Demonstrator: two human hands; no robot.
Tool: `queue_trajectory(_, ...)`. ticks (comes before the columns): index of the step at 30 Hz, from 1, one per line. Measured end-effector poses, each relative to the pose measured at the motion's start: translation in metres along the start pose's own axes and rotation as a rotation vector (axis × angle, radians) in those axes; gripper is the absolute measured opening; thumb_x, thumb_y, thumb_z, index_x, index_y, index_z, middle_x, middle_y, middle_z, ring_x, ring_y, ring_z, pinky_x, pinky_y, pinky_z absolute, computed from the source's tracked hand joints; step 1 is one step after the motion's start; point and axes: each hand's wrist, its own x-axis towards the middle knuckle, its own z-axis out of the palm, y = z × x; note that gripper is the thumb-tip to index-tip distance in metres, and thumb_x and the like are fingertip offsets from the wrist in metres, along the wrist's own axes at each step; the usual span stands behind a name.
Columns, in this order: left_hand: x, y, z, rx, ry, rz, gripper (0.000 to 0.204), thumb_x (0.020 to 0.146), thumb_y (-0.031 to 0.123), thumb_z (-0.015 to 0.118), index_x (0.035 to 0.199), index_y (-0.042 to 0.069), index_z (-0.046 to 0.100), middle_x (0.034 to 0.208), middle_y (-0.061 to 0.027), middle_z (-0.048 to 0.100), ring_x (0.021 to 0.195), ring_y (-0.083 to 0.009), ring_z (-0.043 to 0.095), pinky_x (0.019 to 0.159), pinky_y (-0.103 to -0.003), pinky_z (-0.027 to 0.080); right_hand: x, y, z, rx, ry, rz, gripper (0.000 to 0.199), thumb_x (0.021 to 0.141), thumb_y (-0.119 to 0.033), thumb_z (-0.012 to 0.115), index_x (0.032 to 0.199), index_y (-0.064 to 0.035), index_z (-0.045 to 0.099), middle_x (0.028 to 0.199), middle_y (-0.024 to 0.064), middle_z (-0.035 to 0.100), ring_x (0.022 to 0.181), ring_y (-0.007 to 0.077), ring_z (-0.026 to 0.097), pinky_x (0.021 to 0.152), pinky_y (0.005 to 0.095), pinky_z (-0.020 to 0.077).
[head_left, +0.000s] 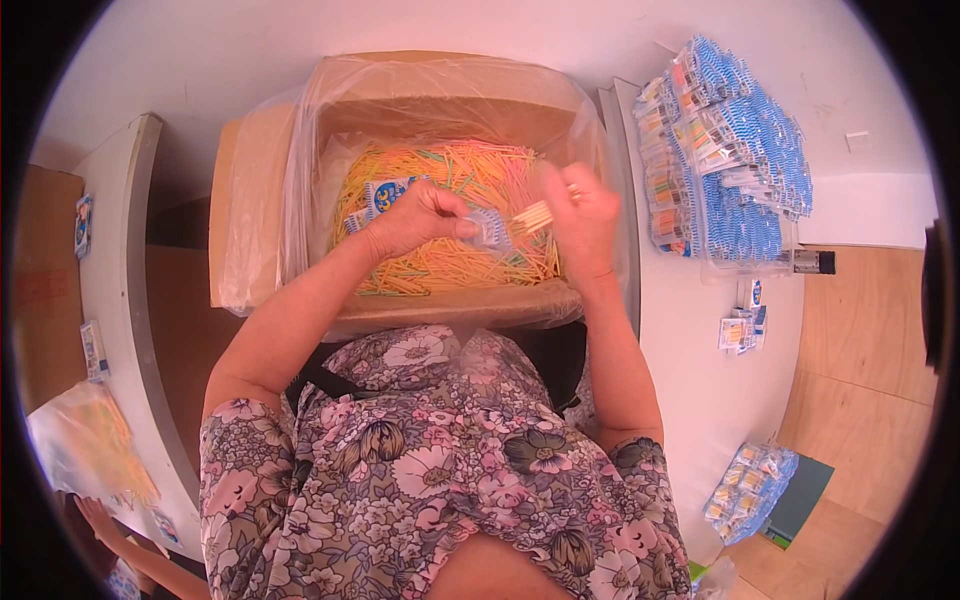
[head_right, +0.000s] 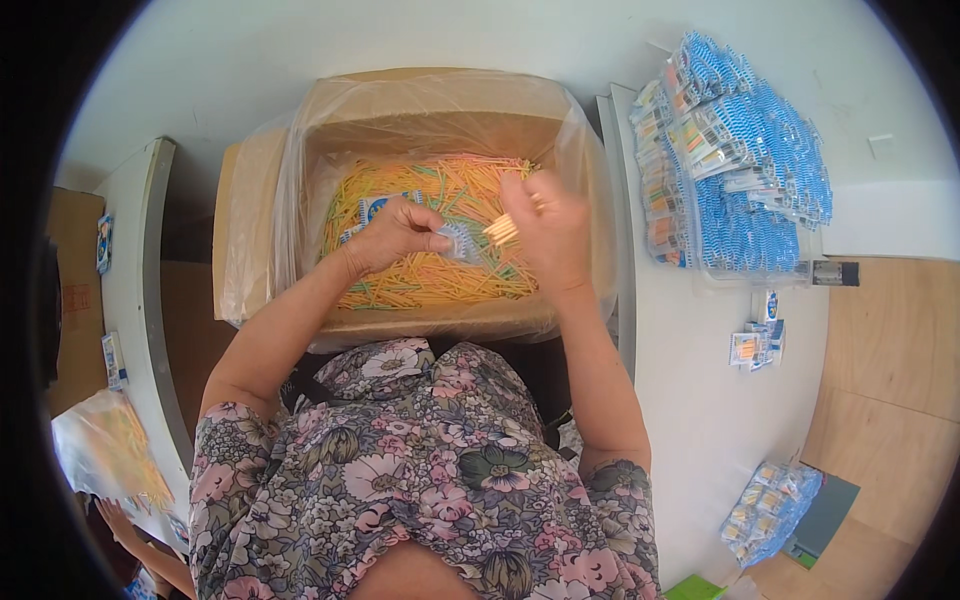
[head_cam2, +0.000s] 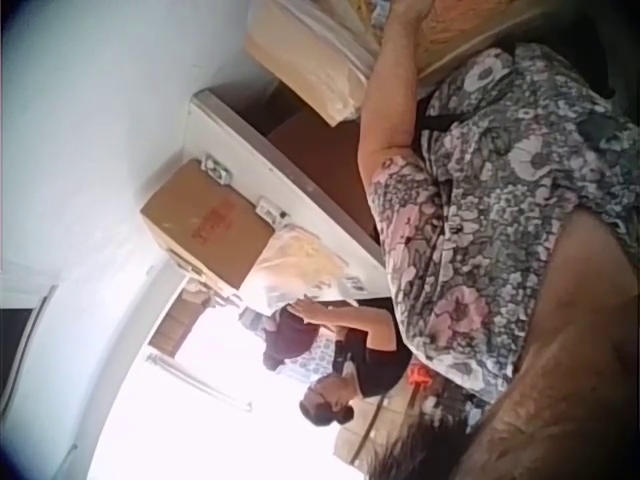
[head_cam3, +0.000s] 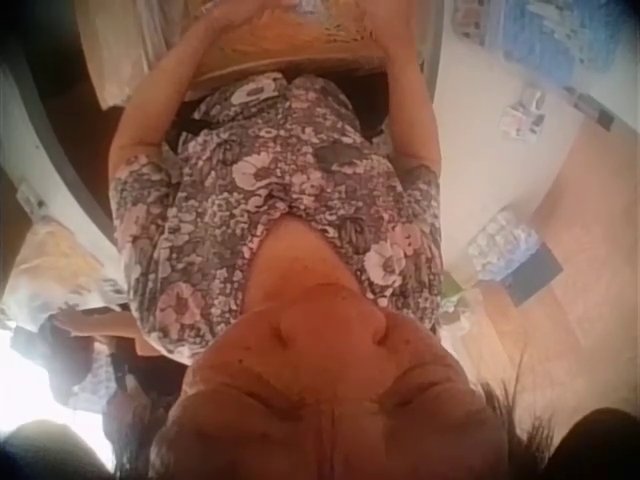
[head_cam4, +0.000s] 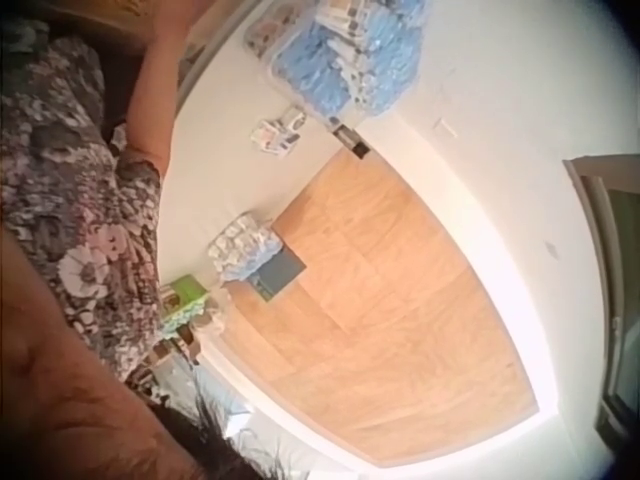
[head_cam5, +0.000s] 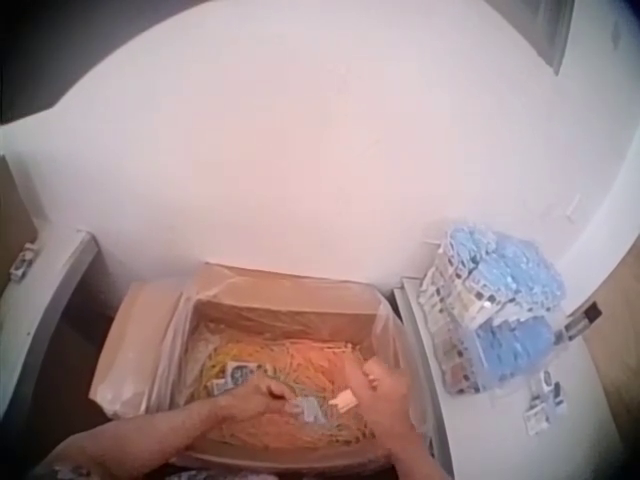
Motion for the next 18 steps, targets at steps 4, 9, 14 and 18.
queue_trajectory(4,-0.002,0.002,-0.002,-0.046,0.01,-0.005,0.01,0.077,0.004,0.07,0.086,-0.001,0.069,0.078,-0.001,0.065,0.074,-0.0075,0.057,0.071,-0.024,0.047,0.007,0.005,-0.012,0.195,0.041,0.174,0.025,0.083,-0.009,0.064,0.064,-0.0023,0.05,0.058,-0.0057,0.044,0.057,0.0026,0.038,0.048,0.0245,0.0334)
queue_trajectory(9,0.001,0.007,-0.008,-0.067,0.013,0.075,0.011,0.081,0.005,0.065,0.091,0.001,0.069,0.085,-0.0011,0.066,0.08,-0.0071,0.057,0.075,-0.024,0.047,-0.015,0.039,-0.008,0.106,-0.383,0.255,0.029,0.086,-0.015,0.061,0.062,-0.0028,0.049,0.058,-0.0067,0.043,0.058,0.0023,0.039,0.048,0.0243,0.0331)
queue_trajectory(14,-0.001,0.017,-0.007,-0.14,0.048,0.035,0.01,0.082,0.004,0.063,0.089,0.002,0.069,0.087,-0.0002,0.064,0.083,-0.0076,0.057,0.076,-0.024,0.046,-0.026,0.043,-0.003,-0.394,-0.761,0.002,0.029,0.085,-0.017,0.061,0.062,-0.0019,0.053,0.061,-0.0077,0.048,0.058,0.004,0.045,0.049,0.0244,0.0355)
queue_trajectory(18,0.001,0.01,-0.01,-0.082,0.052,0.144,0.007,0.077,-0.001,0.066,0.084,-0.001,0.068,0.086,-0.0017,0.062,0.08,-0.0098,0.057,0.075,-0.024,0.046,-0.009,0.032,-0.014,0.21,-0.464,0.344,0.025,0.085,-0.017,0.061,0.065,-0.0025,0.058,0.063,-0.0064,0.052,0.059,0.0038,0.048,0.049,0.0234,0.0358)
